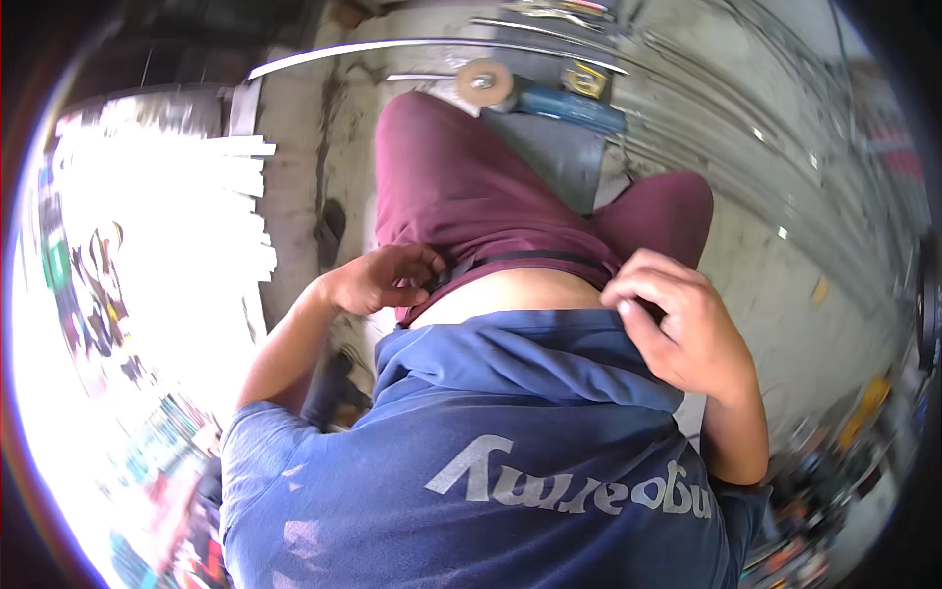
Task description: Measuring and cutting metal rods using an angle grinder in a fabrication shop.
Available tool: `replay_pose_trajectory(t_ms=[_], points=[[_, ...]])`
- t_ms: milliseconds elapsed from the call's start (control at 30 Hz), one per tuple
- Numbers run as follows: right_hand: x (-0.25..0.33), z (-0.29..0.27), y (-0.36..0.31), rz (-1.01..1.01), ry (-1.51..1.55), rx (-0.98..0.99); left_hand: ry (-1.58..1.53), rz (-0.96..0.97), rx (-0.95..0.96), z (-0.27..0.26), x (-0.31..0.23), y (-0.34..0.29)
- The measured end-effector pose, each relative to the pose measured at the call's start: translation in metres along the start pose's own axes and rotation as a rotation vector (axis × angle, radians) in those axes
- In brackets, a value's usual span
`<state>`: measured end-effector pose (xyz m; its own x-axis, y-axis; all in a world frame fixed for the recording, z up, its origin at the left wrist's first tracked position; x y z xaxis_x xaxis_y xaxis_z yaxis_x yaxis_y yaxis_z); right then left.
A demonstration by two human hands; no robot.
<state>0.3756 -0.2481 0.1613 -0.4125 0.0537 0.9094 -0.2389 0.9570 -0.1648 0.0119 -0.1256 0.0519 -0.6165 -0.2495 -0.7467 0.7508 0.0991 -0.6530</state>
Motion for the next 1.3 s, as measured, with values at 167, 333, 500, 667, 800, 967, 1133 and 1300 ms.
replay_pose_trajectory(t_ms=[167,333,500,667,800,967,1133,1300], points=[[-0.002,0.047,0.073,-0.093,-0.201,0.321,-0.323,0.124,-0.418,0.057,0.019,-0.019],[-0.024,0.092,0.128,-0.123,-0.218,0.507,-0.366,0.084,-0.618,0.081,0.016,-0.02],[-0.04,0.122,0.141,0.188,-0.276,0.739,-0.233,0.133,-0.707,0.081,0.002,-0.017],[-0.049,0.122,0.139,0.198,-0.189,0.67,-0.064,-0.008,-0.658,0.065,-0.006,-0.015],[-0.054,0.125,0.137,0.126,-0.091,0.618,-0.04,-0.028,-0.674,0.063,-0.01,-0.01],[-0.041,0.137,0.145,0.11,0.013,0.667,-0.537,0.007,-0.608,0.064,0.006,-0.009],[-0.023,0.145,0.151,0.092,-0.102,0.738,-0.536,0.123,-0.577,0.054,0.023,-0.019],[-0.016,0.149,0.158,-0.023,-0.178,0.796,0.109,-0.05,-0.692,0.061,0.009,-0.031]])
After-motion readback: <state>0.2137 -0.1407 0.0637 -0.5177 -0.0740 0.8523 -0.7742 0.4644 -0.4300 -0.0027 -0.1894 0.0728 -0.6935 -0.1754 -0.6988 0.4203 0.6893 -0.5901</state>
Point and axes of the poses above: each hand's wrist, its own y-axis towards the middle knuckle, its own z-axis out of the palm, x = y × z, the point moved 2 cm from there along y, towards the middle knuckle
